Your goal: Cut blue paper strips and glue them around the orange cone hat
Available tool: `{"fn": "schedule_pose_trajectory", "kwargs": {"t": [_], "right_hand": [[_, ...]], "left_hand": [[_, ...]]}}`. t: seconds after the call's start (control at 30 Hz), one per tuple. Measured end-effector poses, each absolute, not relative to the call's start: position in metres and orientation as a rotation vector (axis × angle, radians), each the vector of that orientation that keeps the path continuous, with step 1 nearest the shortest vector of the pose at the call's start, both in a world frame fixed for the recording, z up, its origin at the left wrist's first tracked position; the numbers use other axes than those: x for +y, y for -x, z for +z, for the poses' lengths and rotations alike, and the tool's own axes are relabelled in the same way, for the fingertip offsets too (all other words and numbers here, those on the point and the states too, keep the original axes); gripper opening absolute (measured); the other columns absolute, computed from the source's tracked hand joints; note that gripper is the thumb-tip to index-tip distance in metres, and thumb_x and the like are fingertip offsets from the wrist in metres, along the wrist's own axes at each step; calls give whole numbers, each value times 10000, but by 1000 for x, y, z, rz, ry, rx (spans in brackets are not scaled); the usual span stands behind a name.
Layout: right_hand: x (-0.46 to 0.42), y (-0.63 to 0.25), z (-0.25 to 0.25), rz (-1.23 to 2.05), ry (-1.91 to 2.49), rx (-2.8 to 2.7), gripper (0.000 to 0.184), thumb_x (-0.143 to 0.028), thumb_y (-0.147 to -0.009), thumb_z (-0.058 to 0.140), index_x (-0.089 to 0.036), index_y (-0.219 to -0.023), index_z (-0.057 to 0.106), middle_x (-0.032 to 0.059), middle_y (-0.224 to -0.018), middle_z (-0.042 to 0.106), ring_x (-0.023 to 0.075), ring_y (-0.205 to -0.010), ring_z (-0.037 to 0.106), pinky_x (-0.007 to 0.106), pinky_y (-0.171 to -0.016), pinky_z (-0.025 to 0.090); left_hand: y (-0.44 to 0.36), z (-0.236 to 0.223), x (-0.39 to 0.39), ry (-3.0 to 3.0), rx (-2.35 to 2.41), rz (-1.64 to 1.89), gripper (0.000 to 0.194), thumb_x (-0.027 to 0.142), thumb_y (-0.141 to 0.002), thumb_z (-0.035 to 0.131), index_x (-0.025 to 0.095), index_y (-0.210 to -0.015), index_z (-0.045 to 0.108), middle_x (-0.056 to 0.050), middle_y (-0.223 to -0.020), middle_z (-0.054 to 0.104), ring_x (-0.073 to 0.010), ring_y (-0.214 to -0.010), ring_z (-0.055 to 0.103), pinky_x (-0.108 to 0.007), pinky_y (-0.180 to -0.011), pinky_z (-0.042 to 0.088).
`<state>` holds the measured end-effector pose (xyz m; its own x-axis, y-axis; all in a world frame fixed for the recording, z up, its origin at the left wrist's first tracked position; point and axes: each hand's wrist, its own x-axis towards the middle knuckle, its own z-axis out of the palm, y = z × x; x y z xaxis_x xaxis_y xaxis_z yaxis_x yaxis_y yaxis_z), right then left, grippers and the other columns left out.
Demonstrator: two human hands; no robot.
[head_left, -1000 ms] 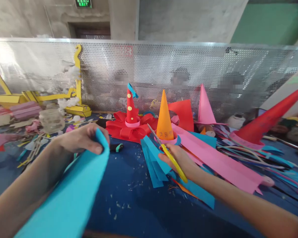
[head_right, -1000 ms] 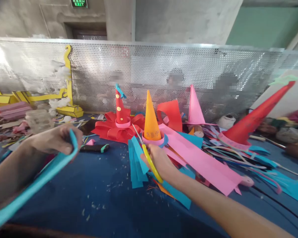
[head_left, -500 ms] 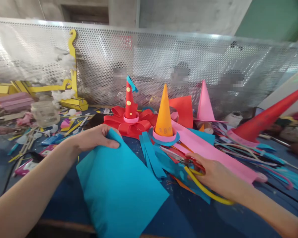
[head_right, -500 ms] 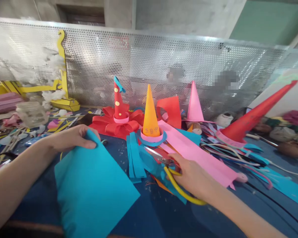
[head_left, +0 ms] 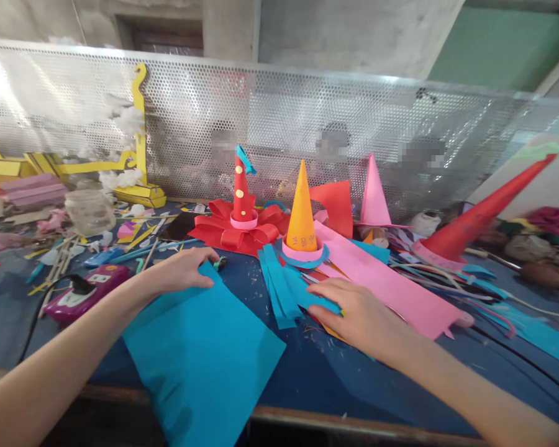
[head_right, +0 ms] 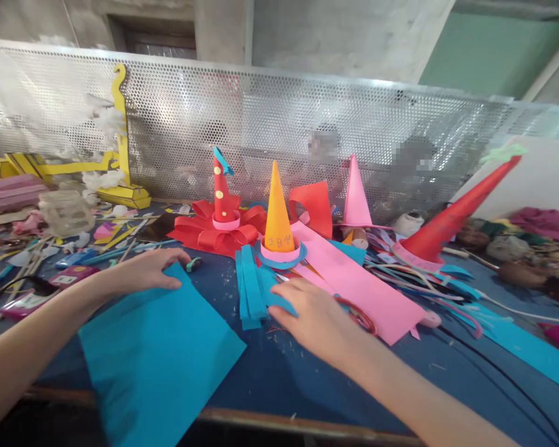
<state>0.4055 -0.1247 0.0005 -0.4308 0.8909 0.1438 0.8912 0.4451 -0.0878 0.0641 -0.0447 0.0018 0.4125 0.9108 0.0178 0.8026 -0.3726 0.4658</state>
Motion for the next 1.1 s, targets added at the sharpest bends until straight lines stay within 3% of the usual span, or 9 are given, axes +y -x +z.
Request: {"fn": "schedule_pose_trajectory", "kwargs": {"t": [0.13, 0.23, 0.37, 0.43, 0.57, 0.73, 0.93, 1.1], "right_hand": [[-114, -364, -14, -22, 1577, -2537, 293, -346, -923, 543, -178, -1149, 621, 101, -1139, 654, 258, -1062, 604, 345, -877, 466], [-103, -347, -22, -87, 1718, -2494, 286, -339, -923, 521, -106, -1049, 628, 150, -982, 665, 294, -901, 652, 350, -721, 478], [-99, -335, -19, -133, 1821, -2565, 174, -206, -874, 540, -75, -917, 645, 178, -856, 665, 297, -789, 667, 321, -607, 436], [-100, -331, -15, -138, 1849, -2605, 143, -163, -873, 522, -90, -862, 645, 160, -826, 668, 271, -783, 663, 317, -610, 437], [-98, -328, -9, -125, 1882, -2632, 242, -329, -910, 542, -105, -914, 634, 114, -885, 675, 228, -821, 649, 341, -689, 473], [-91, -333, -13, -32, 1870, -2575, 227, -280, -856, 546, -84, -939, 626, 180, -882, 681, 306, -830, 658, 324, -618, 405], [-82, -357, -19, 189, 1833, -2459, 191, -284, -868, 517, -162, -981, 612, 63, -814, 690, 222, -767, 652, 261, -560, 330], [-84, -355, -23, 265, 1851, -2308, 300, -374, -804, 626, -156, -1005, 576, 75, -837, 672, 231, -783, 627, 261, -533, 275]], "left_hand": [[-77, -5, -43, -2491, 1520, 444, 395, 215, -678, 617, 162, -1069, 616, -117, -1022, 639, -315, -1002, 585, -394, -848, 437], [-99, -5, -45, -2556, 1367, 569, 305, 185, -750, 549, 167, -1044, 626, -104, -1060, 655, -272, -1014, 596, -371, -885, 431], [-130, 0, -44, -2495, 1161, 627, 286, 81, -726, 491, 165, -949, 650, -69, -959, 701, -215, -890, 643, -294, -786, 464], [-141, -1, -40, -2474, 1104, 617, 266, 61, -708, 484, 169, -880, 656, -50, -882, 710, -196, -821, 655, -263, -720, 467], [-152, -8, -33, -2482, 1064, 575, 235, 52, -702, 487, 170, -815, 656, -39, -809, 708, -192, -777, 660, -252, -673, 466], [-156, -18, -35, -2582, 920, 477, 354, 46, -723, 508, 164, -1019, 662, -83, -1054, 697, -231, -977, 636, -310, -846, 467], [-157, -25, -39, -2688, 728, 312, 370, 49, -759, 528, 179, -1066, 686, -99, -1187, 662, -264, -1102, 594, -357, -956, 418], [-157, -29, -39, -2637, 758, 348, 369, 70, -753, 554, 190, -1077, 682, -104, -1189, 652, -288, -1128, 579, -387, -982, 399]]}}
